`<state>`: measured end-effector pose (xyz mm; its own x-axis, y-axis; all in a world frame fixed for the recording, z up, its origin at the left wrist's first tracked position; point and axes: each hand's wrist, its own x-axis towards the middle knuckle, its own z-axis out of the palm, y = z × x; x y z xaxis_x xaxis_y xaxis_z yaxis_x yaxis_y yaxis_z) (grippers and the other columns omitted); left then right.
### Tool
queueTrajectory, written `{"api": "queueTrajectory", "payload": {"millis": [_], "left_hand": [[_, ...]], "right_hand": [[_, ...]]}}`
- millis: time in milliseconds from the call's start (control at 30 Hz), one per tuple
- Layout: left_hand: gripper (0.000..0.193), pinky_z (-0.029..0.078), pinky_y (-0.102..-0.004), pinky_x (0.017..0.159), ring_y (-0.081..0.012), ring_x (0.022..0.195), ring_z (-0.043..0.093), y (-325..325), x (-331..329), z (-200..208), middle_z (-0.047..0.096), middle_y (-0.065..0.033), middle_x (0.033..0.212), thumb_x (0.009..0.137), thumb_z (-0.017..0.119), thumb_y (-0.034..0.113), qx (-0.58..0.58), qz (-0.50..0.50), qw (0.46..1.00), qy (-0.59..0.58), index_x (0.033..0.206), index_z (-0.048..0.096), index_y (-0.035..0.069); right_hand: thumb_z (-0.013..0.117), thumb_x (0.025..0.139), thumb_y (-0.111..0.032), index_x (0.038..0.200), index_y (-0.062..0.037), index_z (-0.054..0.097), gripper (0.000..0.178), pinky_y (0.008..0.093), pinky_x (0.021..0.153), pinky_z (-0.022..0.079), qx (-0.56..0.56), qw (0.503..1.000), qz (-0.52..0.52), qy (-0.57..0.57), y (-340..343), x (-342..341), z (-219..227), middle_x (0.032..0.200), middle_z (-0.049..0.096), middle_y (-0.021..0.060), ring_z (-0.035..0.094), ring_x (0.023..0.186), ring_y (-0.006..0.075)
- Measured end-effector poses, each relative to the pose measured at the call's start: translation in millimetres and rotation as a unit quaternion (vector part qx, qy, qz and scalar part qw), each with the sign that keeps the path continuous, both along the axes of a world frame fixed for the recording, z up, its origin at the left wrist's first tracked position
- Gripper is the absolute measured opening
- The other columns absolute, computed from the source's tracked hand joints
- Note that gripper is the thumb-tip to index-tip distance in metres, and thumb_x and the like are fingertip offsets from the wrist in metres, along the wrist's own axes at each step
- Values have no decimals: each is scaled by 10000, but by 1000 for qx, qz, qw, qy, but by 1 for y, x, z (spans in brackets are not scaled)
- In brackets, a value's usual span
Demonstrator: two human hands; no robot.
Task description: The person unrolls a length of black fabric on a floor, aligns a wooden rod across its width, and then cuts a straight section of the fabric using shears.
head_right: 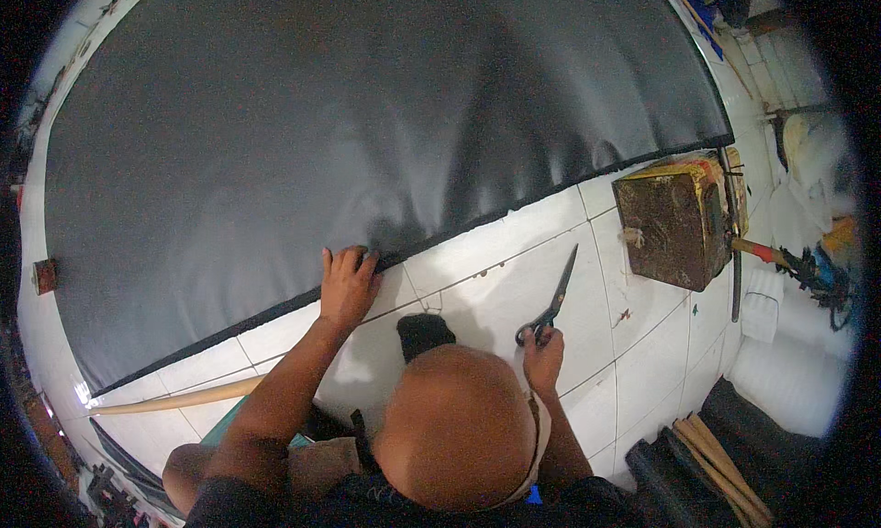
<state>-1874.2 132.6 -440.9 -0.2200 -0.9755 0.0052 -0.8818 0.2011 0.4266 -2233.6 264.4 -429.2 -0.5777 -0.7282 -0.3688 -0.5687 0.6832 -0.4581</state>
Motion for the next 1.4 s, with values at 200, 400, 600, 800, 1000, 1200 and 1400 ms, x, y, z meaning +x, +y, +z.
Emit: {"api": "queueTrajectory", "payload": {"millis": [200, 400, 600, 800, 1000, 1200, 1400], "left_hand": [[329, 324, -616, 1083, -294, 1055, 554, -4, -5, -17, 586, -75, 1058, 785, 706, 134, -37, -5, 999, 34, 1109, 661, 98], [248, 320, -614, 1089, -291, 998, 555, -17, -15, -13, 570, -77, 959, 797, 685, 106, -19, 10, 998, 52, 1046, 686, 102], [246, 295, -620, 1100, -303, 967, 552, -10, -17, -12, 566, -85, 934, 803, 664, 80, 18, 33, 997, 65, 1048, 683, 91], [245, 273, -641, 1095, -330, 934, 551, -7, -17, -15, 557, -102, 912, 797, 668, 63, 13, 23, 997, 75, 1041, 655, 85], [311, 244, -640, 1108, -327, 960, 546, -8, -17, -7, 553, -105, 933, 777, 701, 118, 30, 41, 996, 76, 1082, 645, 89], [306, 234, -655, 1092, -349, 951, 546, -12, -26, -4, 556, -114, 929, 747, 741, 158, 9, 66, 992, 107, 1027, 635, 96], [234, 238, -662, 1081, -340, 944, 551, -11, -29, -11, 575, -100, 930, 770, 730, 151, -12, 74, 992, 101, 985, 654, 101]], "right_hand": [[755, 816, -237, 1005, 21, 551, 380, 386, 742, 504, 40, 999, 35, 10, -15, -4, 9, 859, 628, 161, 626, 791, 294], [706, 854, -169, 946, -42, 521, 242, 335, 736, 499, 27, 957, -37, -285, -20, -17, 7, 866, 608, 74, 600, 802, 197], [646, 933, -212, 1042, -53, 522, 230, 330, 776, 483, 84, 813, -80, -571, 0, 44, 21, 909, 578, 45, 564, 855, 151], [649, 936, -265, 1074, -50, 530, 282, 340, 783, 482, 193, 824, -2, -534, -39, 84, 62, 923, 583, 39, 566, 871, 160], [653, 939, -317, 1105, -46, 538, 338, 350, 791, 480, 200, 844, 69, -492, -66, 114, 74, 936, 588, 32, 568, 887, 169], [640, 911, -512, 890, -70, 526, 457, 273, 598, 400, 111, 883, 183, -417, -62, 131, 39, 698, 497, -32, 474, 648, 89], [648, 902, -519, 913, -47, 556, 482, 295, 589, 410, 122, 888, 162, -412, -65, 143, 49, 690, 529, -10, 490, 642, 108]]}}
